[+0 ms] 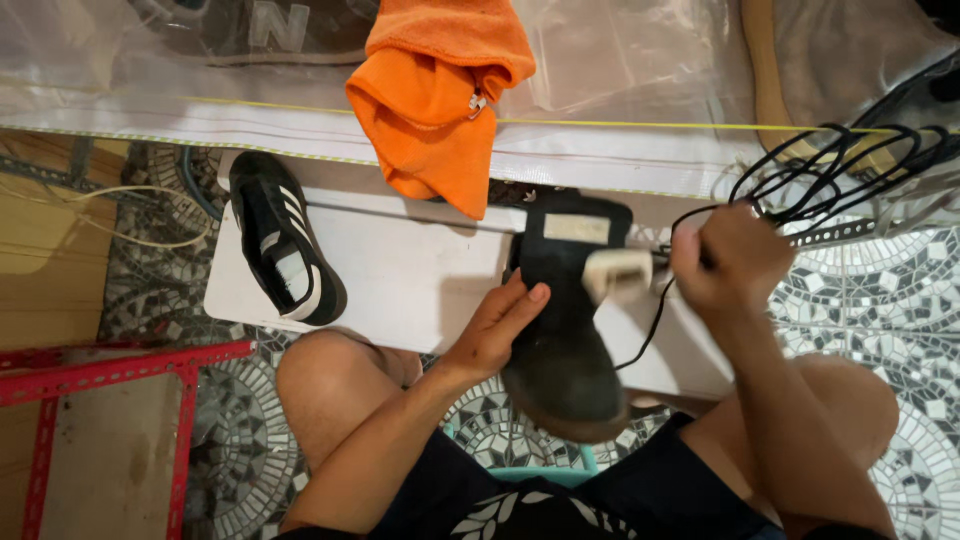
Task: The person uses a small electric brush to clean the exterior of a black shoe. They hold the shoe in one hand and move the brush over the surface repeatedly, focusing on the upper and heel areas.
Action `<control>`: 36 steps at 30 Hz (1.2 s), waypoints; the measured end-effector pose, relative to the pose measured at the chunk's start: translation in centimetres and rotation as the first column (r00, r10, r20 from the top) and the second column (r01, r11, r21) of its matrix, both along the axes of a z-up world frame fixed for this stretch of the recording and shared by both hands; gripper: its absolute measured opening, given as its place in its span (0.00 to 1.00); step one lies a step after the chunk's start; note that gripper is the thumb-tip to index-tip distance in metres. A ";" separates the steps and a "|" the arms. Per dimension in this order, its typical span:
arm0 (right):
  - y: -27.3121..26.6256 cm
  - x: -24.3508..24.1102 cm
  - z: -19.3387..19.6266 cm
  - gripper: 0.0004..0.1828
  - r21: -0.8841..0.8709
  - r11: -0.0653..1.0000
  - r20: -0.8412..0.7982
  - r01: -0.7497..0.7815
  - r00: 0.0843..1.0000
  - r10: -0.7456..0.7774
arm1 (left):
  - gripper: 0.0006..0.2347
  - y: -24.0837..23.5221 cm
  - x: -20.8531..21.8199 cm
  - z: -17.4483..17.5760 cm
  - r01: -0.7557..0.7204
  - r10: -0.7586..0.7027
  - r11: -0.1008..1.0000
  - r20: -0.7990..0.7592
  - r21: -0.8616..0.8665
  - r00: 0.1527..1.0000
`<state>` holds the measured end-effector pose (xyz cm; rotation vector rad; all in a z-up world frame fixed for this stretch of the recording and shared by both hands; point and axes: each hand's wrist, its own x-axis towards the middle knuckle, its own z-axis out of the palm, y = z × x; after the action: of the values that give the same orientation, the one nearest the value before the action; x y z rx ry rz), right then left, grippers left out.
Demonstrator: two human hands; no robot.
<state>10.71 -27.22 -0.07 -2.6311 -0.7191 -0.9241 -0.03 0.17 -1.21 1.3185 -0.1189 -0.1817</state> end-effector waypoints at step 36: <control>3.4 -0.9 -1.5 0.30 0.149 0.919 0.140 -0.365 0.928 0.346 | 0.13 -2.0 1.2 3.9 -0.444 0.301 0.875 -0.497 -0.196 0.814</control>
<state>9.83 -23.78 -1.54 -2.2108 -1.0521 -0.9774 1.13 -1.85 2.64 0.9349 0.5006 -0.1197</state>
